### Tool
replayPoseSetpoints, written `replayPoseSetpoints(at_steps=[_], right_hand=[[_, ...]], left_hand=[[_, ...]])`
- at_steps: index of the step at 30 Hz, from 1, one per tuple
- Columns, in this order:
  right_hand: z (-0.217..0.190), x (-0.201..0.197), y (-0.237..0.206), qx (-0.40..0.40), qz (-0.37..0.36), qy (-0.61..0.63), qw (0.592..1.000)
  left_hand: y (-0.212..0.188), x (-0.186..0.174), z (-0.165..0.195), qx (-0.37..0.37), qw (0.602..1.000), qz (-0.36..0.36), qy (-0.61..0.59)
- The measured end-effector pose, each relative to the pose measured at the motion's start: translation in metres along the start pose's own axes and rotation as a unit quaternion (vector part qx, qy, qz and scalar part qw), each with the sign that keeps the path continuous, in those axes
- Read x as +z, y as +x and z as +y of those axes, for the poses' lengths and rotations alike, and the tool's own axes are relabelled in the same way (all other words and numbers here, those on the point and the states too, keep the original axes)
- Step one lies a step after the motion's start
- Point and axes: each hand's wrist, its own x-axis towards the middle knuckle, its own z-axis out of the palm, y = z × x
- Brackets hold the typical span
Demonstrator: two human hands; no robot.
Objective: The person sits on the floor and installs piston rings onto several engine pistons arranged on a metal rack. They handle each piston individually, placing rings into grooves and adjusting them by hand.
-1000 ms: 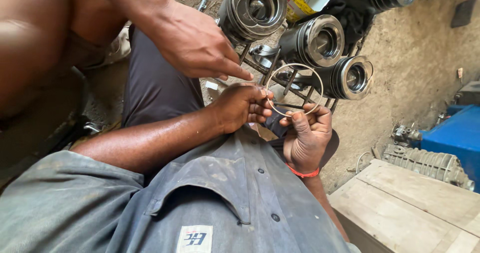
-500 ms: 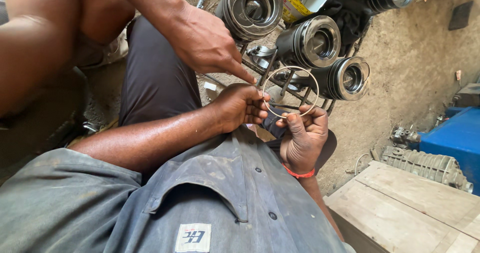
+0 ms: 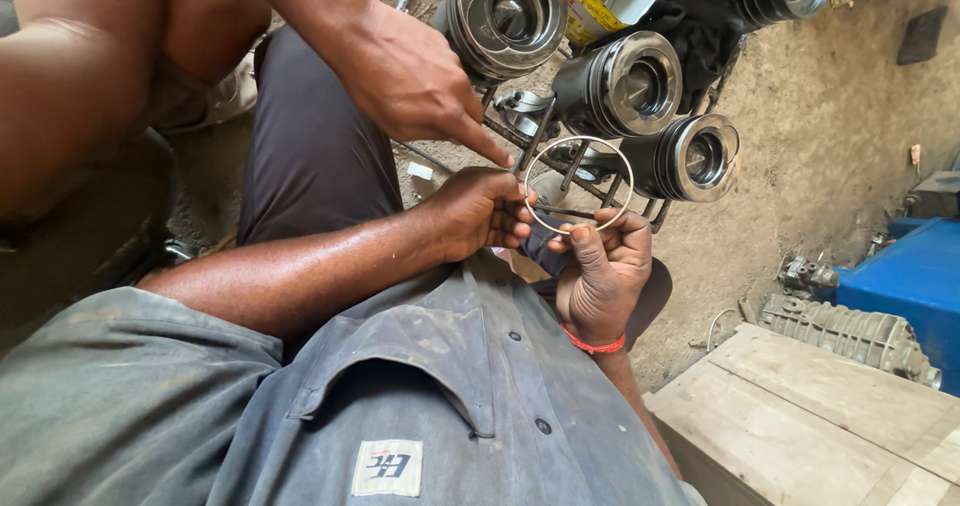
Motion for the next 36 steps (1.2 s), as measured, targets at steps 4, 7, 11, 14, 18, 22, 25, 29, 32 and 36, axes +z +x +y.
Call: replayPoseSetpoints(at_steps=[4,7,11,14,18,22,25,29,32,36], right_hand=[[-0.001,0.002,-0.002,0.002,0.001,-0.003,1.000],[-0.001,0.001,-0.005,0.000,-0.002,-0.007,1.000],[-0.003,0.001,-0.006,0.003,-0.015,-0.003,1.000],[-0.009,0.000,0.002,0.004,0.000,-0.003,1.000],[-0.018,-0.008,0.021,-0.023,0.017,-0.024,0.999],[-0.020,-0.018,0.044,-0.075,0.037,-0.075,0.994],[-0.016,-0.023,0.067,-0.099,0.049,-0.088,0.990],[-0.005,-0.028,0.086,-0.138,0.068,-0.107,0.982],[0.003,-0.033,0.091,-0.164,0.072,-0.150,0.972],[0.012,-0.039,0.092,-0.163,0.059,-0.178,0.969]], left_hand=[[0.002,-0.003,-0.003,-0.004,1.000,0.007,0.006],[0.007,-0.008,-0.007,-0.004,1.000,0.007,0.008],[0.009,-0.007,-0.010,0.000,1.000,0.012,-0.009],[0.003,0.003,-0.002,0.055,0.998,0.010,-0.008],[-0.008,0.025,0.022,0.218,0.970,-0.033,0.101],[-0.007,0.053,0.050,0.323,0.916,-0.015,0.237],[-0.003,0.069,0.069,0.419,0.811,0.053,0.405],[0.008,0.082,0.079,0.505,0.717,0.070,0.475],[0.019,0.084,0.076,0.516,0.701,0.089,0.484],[0.028,0.078,0.070,0.545,0.647,0.106,0.523]])
